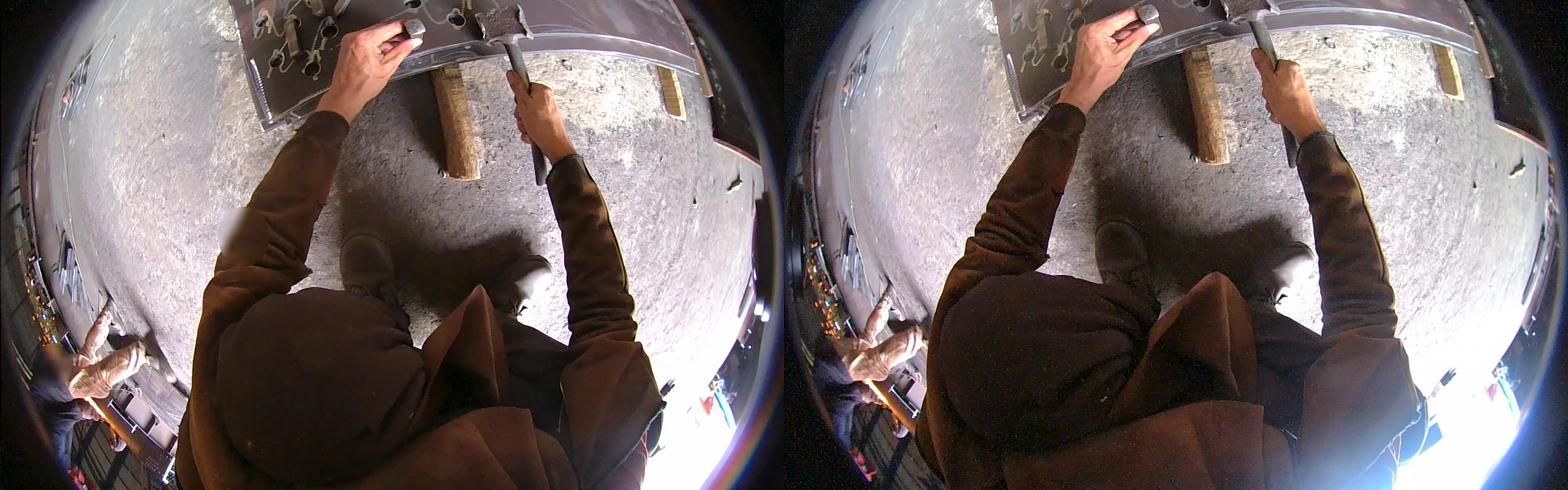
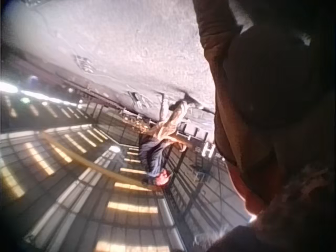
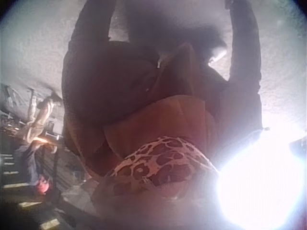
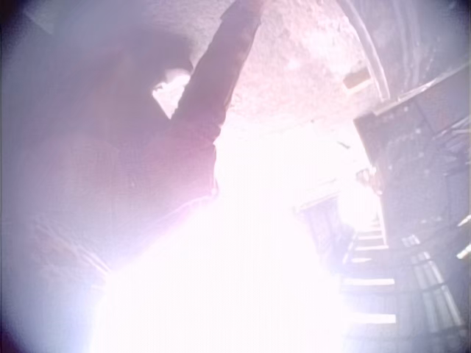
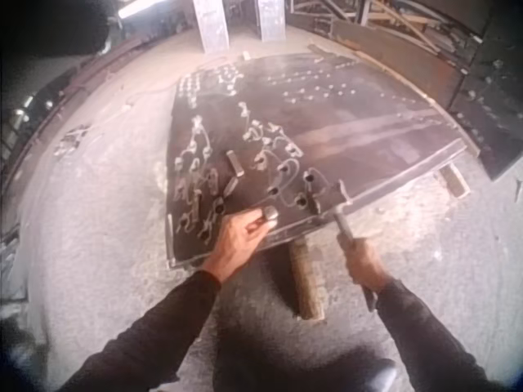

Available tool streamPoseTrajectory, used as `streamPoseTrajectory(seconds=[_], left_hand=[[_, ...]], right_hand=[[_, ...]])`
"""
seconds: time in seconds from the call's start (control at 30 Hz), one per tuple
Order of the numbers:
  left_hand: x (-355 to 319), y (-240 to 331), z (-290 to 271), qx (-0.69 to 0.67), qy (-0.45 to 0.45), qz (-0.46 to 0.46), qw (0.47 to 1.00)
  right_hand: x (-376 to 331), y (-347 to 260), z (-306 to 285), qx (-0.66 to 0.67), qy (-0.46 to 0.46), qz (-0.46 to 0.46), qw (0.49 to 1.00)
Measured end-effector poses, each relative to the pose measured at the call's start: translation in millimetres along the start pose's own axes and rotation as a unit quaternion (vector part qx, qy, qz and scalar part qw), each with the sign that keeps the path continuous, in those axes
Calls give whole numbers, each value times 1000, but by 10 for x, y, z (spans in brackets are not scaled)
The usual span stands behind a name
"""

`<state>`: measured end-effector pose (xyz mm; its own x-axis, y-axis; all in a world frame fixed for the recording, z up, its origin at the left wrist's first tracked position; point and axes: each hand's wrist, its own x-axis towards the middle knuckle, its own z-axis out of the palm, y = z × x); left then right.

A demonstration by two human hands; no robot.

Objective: The person picks up a hammer and a metal punch, then repeatedly strikes the punch against a perforated metal sheet resting on wooden blocks to drive the punch through the holes. The person continues this hammering action across multiple holes on the sheet.

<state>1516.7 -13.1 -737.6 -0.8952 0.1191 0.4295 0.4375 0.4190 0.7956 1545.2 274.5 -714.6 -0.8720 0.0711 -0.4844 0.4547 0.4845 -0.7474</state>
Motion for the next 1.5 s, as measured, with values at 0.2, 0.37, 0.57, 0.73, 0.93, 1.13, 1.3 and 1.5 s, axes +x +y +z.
streamPoseTrajectory(seconds=[0.2,0.37,0.57,0.73,0.93,1.13,1.3,1.5], left_hand=[[-24,-22,11,53,-2,15,998],[-8,-95,70,59,13,10,998],[11,-101,74,47,5,-15,999],[-19,-227,0,26,4,-36,999],[27,-249,106,9,50,38,998],[6,-101,141,83,29,10,996],[-73,-126,71,90,30,-8,995],[735,-166,-504,-37,146,-40,988]], right_hand=[[-182,-74,81,-33,1,-73,997],[-597,-463,145,-95,-3,-254,963],[-792,-782,173,-87,-12,-236,968],[-1336,-1941,-349,-215,233,-558,767],[-1558,-1899,-584,-241,155,-663,692],[-93,-405,62,-324,-22,-318,891],[-113,-164,133,-35,-33,-35,998],[50,-24,60,-1,-36,7,999]])
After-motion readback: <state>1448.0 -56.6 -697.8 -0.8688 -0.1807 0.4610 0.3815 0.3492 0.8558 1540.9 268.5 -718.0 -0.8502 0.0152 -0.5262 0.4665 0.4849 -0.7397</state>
